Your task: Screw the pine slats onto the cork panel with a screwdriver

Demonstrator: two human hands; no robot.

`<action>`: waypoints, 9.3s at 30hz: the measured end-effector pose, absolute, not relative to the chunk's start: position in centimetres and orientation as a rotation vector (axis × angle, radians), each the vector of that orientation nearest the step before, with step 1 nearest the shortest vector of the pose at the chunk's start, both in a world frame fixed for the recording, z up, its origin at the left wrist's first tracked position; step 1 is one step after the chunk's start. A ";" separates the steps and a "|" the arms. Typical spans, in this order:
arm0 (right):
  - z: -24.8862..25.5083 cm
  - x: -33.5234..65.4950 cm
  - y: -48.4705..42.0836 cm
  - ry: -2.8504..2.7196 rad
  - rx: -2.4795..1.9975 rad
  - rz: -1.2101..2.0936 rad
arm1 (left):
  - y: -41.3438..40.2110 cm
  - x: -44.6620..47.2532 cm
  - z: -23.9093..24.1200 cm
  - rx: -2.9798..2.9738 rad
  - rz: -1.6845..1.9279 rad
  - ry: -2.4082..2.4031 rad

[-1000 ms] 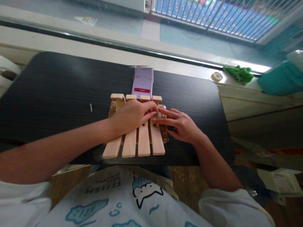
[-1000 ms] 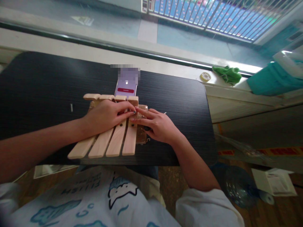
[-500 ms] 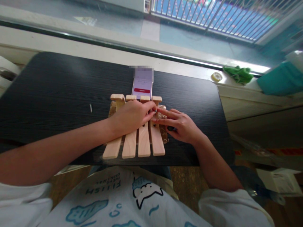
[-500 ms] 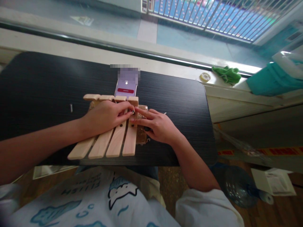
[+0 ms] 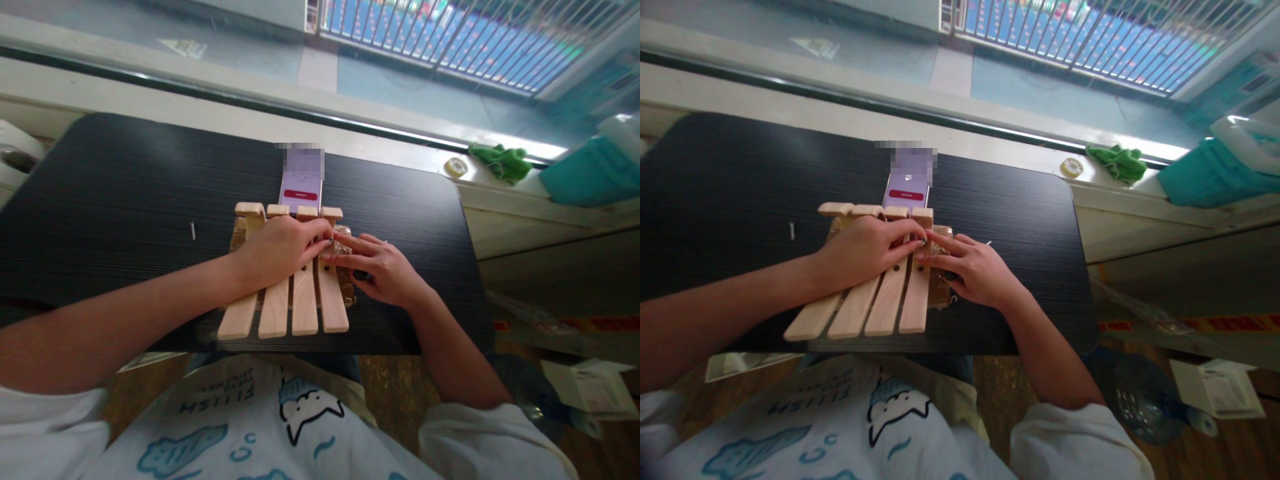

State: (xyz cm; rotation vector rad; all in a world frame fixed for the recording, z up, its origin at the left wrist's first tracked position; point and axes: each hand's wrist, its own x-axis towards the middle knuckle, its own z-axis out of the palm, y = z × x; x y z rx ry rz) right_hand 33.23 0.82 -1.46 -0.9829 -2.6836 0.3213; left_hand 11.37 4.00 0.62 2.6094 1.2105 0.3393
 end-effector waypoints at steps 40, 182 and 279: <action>1.9 34.2 -0.1 -1.875 -0.992 0.303 | 4.2 11.5 0.7 2.547 0.204 1.271; 4.5 27.6 5.4 -2.120 -0.917 0.335 | 4.3 11.8 0.1 2.595 0.211 1.248; 4.4 27.9 4.6 -1.977 -0.924 0.272 | 3.7 10.3 1.4 2.738 -0.052 1.204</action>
